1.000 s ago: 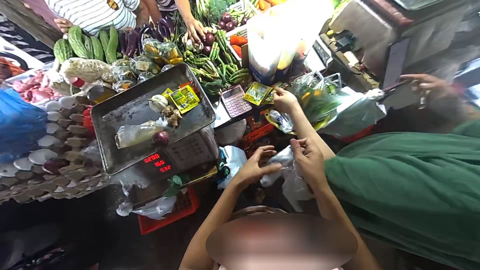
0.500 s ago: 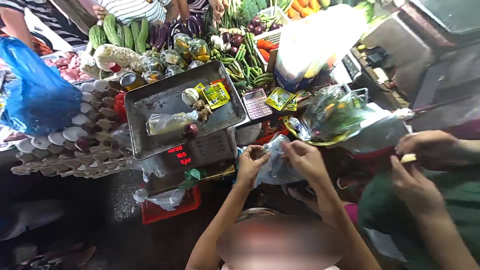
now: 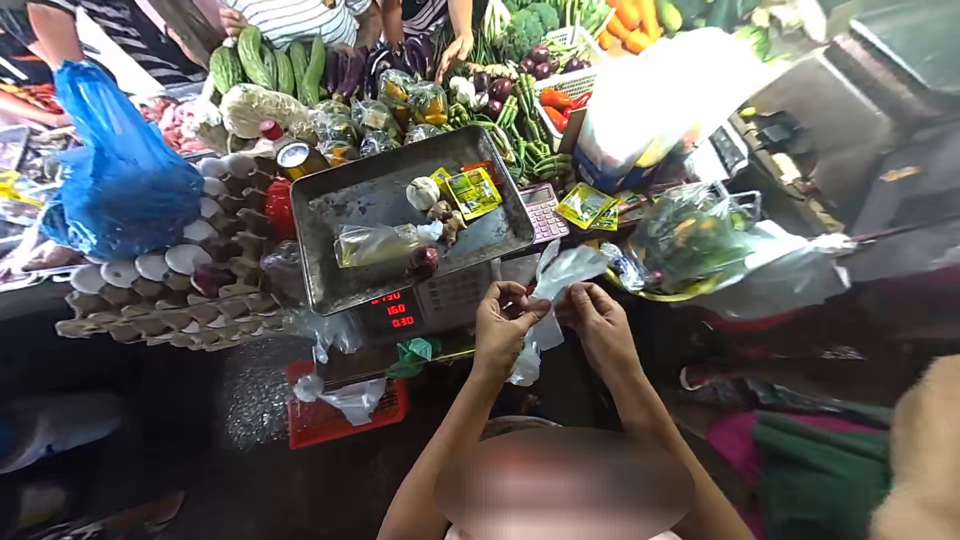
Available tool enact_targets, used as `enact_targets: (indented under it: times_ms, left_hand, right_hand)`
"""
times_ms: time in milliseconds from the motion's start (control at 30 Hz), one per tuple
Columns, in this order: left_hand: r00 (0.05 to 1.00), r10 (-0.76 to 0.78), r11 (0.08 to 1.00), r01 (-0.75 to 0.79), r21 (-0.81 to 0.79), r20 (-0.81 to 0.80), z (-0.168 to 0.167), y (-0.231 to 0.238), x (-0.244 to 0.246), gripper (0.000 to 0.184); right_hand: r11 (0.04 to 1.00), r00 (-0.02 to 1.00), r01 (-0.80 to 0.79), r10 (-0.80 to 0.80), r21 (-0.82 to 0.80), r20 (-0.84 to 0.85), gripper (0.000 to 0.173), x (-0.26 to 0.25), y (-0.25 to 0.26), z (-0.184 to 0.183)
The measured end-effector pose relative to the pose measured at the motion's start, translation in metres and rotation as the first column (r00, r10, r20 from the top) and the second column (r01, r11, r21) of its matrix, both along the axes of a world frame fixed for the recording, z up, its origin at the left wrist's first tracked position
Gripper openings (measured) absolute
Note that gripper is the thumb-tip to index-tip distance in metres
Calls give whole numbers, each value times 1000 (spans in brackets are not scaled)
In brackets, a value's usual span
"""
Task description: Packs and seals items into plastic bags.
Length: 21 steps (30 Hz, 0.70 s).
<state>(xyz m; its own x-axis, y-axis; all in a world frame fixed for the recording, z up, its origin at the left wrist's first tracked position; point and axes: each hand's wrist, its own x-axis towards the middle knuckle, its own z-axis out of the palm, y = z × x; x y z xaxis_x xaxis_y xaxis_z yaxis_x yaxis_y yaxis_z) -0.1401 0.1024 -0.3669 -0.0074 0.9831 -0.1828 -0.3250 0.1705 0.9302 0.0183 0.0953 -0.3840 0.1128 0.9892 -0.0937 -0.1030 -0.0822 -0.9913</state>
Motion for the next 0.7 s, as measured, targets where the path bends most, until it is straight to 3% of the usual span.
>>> enact_targets:
  times_ms: [67,200,300,400,433,500,567,633,700]
  left_hand:
    - [977,60,996,-44,83,-204,-5,1,-2,49]
    - [905,4,996,36,86,-425,-10,0,-7,51]
    - [917,-126,974,187,128,-379,-12,1,-19,43]
    - [971,-174,970,198,142,-163,-3,-2,-30,26]
    - [978,-144,974,167,151,-154,0,-4,-34,23]
    - [947,-18,967,99,236,-322,-1,-7,-45,12]
    - [877,126,947,33,319,-465,0,-13,-57,14]
    - [893,100,957,35,288,-439,8,-22,-68,14]
    - [921,36,951,87,295,-388,12,-31,-76,14]
  right_hand:
    - [997,989,-81,81,8,-122,24,-8,-4,5]
    - [998,999,-47,47,28,22,17,-27,-2,1]
    - [1000,987,-12,13,-8,163,25,-29,1,-3]
    - [999,951,10,-20,34,307,25,-28,0,-3]
    - [999,969,12,-19,29,245,24,-28,0,-1]
    - [999,997,-35,33,-21,-64,22,-29,-2,10]
    - [991,925,-124,95,-55,-368,28,-29,-5,26]
    - [985,926,-172,158,-9,-344,29,-35,-5,39]
    - [986,983,-158,162,56,-86,23,-46,0,45]
